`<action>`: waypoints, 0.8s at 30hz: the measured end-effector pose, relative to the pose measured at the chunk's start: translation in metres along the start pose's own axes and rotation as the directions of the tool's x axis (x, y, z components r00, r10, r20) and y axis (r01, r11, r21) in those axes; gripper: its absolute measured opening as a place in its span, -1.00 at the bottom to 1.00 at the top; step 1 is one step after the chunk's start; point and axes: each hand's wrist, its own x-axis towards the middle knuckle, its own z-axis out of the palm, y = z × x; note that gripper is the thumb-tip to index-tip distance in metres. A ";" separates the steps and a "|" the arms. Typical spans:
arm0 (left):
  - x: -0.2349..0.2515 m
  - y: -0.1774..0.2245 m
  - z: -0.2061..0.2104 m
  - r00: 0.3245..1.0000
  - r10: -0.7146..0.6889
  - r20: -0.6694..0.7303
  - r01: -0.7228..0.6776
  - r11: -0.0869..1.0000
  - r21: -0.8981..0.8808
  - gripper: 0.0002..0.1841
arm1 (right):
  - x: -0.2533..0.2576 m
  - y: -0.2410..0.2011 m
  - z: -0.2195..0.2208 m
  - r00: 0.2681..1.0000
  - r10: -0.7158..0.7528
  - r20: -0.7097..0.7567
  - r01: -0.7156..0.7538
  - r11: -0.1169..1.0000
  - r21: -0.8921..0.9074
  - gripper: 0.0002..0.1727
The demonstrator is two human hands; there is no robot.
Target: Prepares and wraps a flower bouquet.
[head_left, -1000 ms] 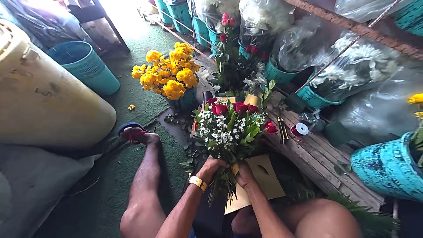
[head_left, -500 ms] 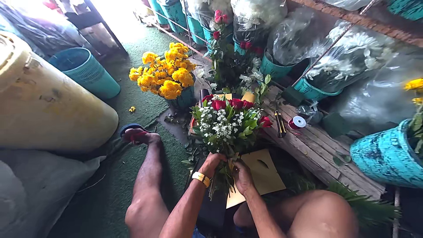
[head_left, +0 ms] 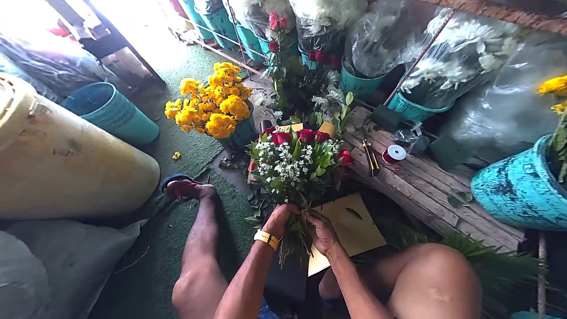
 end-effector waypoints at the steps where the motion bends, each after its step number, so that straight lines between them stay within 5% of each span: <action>1: -0.001 0.000 0.001 1.000 0.006 0.002 -0.006 1.000 -0.006 -0.62 | 0.003 0.000 0.001 1.000 0.005 -0.021 -0.005 1.000 0.000 -0.76; 5: 0.000 -0.004 0.003 0.999 0.036 0.020 -0.036 0.999 -0.026 -0.63 | 0.013 -0.005 0.007 0.995 0.067 -0.068 -0.065 0.998 0.024 -0.83; 10: 0.001 -0.008 -0.001 0.963 0.197 0.182 -0.200 0.980 -0.001 -0.55 | 0.021 -0.019 0.011 0.972 0.227 -0.054 -0.222 0.972 0.078 -0.65; 13: 0.005 -0.009 -0.001 0.933 0.300 0.197 -0.319 0.945 0.070 -0.48 | 0.022 -0.027 0.018 0.957 0.266 -0.118 -0.262 0.964 0.052 -0.78; 18: 0.017 -0.017 -0.003 0.894 0.441 0.074 -0.445 0.863 0.237 -0.27 | 0.011 -0.026 0.023 0.969 0.223 -0.107 -0.220 0.975 0.037 -0.86; 21: 0.015 -0.020 -0.008 0.897 0.437 0.061 -0.438 0.863 0.251 -0.28 | 0.016 -0.023 -0.008 0.967 0.253 -0.023 -0.247 0.958 0.143 -0.64; 24: -0.008 -0.028 -0.019 0.908 0.416 0.047 -0.411 0.863 0.292 -0.35 | 0.024 -0.046 -0.042 0.984 0.028 -0.174 0.002 0.985 0.173 -0.47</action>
